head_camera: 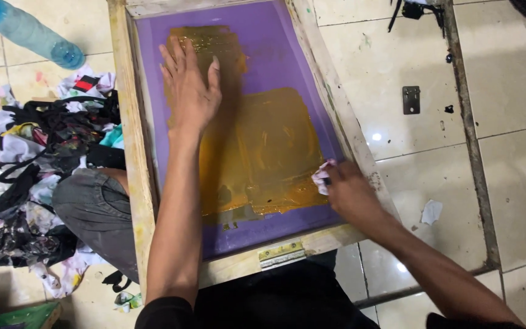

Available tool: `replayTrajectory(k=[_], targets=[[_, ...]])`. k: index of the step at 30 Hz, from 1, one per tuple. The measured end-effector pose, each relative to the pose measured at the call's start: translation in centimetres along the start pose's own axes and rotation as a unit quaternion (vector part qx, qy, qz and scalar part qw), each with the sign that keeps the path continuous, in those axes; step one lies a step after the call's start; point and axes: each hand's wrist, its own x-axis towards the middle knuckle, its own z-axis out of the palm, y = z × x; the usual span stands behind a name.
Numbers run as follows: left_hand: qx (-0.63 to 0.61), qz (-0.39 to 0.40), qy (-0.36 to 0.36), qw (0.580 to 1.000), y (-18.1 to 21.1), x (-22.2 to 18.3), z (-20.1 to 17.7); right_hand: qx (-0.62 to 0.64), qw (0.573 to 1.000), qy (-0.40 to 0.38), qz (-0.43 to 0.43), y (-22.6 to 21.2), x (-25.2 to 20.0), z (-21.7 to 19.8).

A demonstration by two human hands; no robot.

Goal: Adjusting a screen printing frame with a wrench and cleaning the screen surface with a cloth and solvent.

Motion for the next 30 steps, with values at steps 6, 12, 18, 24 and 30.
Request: replayTrajectory(k=[6, 12, 18, 24, 30], targets=[[-0.036, 0.004, 0.017, 0.999, 0.0, 0.5, 0.4, 0.083, 0.964, -0.246, 0.060, -10.0, 1.3, -4.4], [-0.056, -0.005, 0.013, 0.998, -1.6, -0.3, -1.8, 0.305, 0.904, -0.228, -0.193, -16.4, 2.0, -2.5], [-0.004, -0.026, 0.062, 0.998, -8.4, -0.2, -5.9, 0.477, 0.869, -0.108, -0.073, -13.6, 5.9, -2.2], [-0.164, -0.103, 0.432, 0.881, -23.4, 2.8, -7.2, 0.763, 0.621, -0.153, 0.098, -6.4, 10.0, -4.0], [-0.054, -0.148, 0.456, 0.876, -30.6, 4.9, -8.0, 0.591, 0.761, -0.045, 0.265, -5.2, 9.9, -6.9]])
